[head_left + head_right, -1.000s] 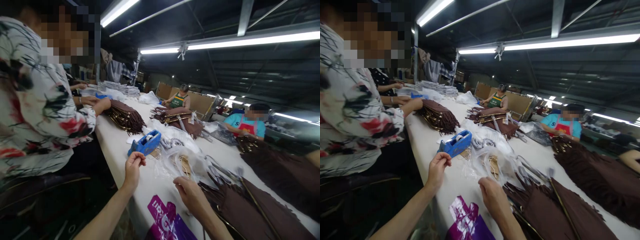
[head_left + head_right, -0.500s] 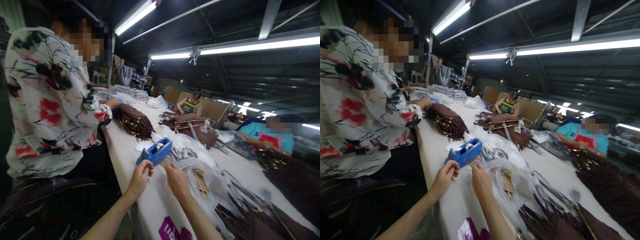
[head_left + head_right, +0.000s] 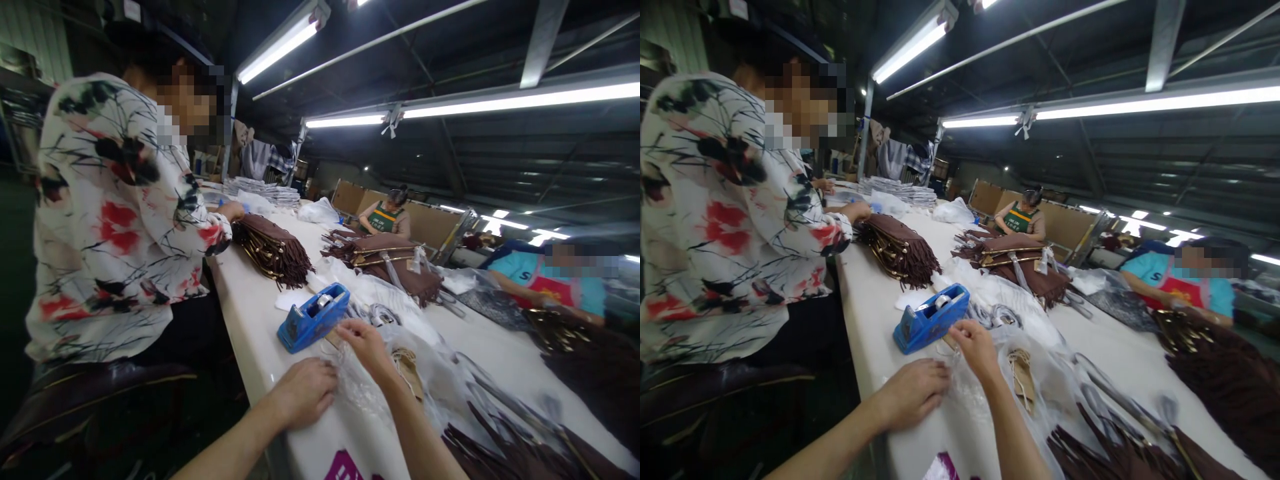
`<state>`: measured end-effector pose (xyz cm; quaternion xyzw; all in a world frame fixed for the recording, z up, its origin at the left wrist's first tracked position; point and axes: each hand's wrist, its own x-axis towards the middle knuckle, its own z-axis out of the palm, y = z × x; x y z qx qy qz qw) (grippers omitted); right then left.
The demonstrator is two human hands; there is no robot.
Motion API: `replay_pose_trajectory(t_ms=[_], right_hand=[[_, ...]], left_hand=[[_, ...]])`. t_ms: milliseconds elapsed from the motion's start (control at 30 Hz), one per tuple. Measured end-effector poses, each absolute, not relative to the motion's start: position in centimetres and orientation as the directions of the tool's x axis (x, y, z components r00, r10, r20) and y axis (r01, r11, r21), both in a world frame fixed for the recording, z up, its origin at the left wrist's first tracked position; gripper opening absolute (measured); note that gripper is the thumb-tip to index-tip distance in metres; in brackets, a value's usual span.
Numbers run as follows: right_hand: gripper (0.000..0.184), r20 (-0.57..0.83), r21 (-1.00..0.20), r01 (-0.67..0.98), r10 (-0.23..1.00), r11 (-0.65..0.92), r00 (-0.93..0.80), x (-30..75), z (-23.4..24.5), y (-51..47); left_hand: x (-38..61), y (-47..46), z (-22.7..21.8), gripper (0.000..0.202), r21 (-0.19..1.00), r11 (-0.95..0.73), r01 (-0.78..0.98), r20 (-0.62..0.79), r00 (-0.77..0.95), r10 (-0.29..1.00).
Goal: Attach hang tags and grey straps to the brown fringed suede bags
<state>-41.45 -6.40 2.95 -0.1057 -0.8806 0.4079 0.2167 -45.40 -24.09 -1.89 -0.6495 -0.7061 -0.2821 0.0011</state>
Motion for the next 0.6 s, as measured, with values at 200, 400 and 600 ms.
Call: replay_pose_trajectory(t_ms=[200,400,600], right_hand=[[0.039,0.214,-0.976,-0.137,0.632,0.169,-0.745,-36.3,7.5,-2.4],[0.039,0.152,-0.952,-0.299,0.743,-0.068,-0.652,-28.3,9.5,-1.4],[0.039,0.178,-0.903,-0.42,0.809,-0.092,-0.56,-19.8,10.5,-1.6]], left_hand=[[-45.6,-24.3,-2.0,0.02,0.398,0.009,0.917,0.374,-0.171,0.911],[-46.2,-24.2,-2.8,0.032,0.428,-0.021,0.903,0.43,-0.184,0.884],[-46.5,-24.1,-1.5,0.031,0.515,0.004,0.857,0.391,-0.24,0.889]])
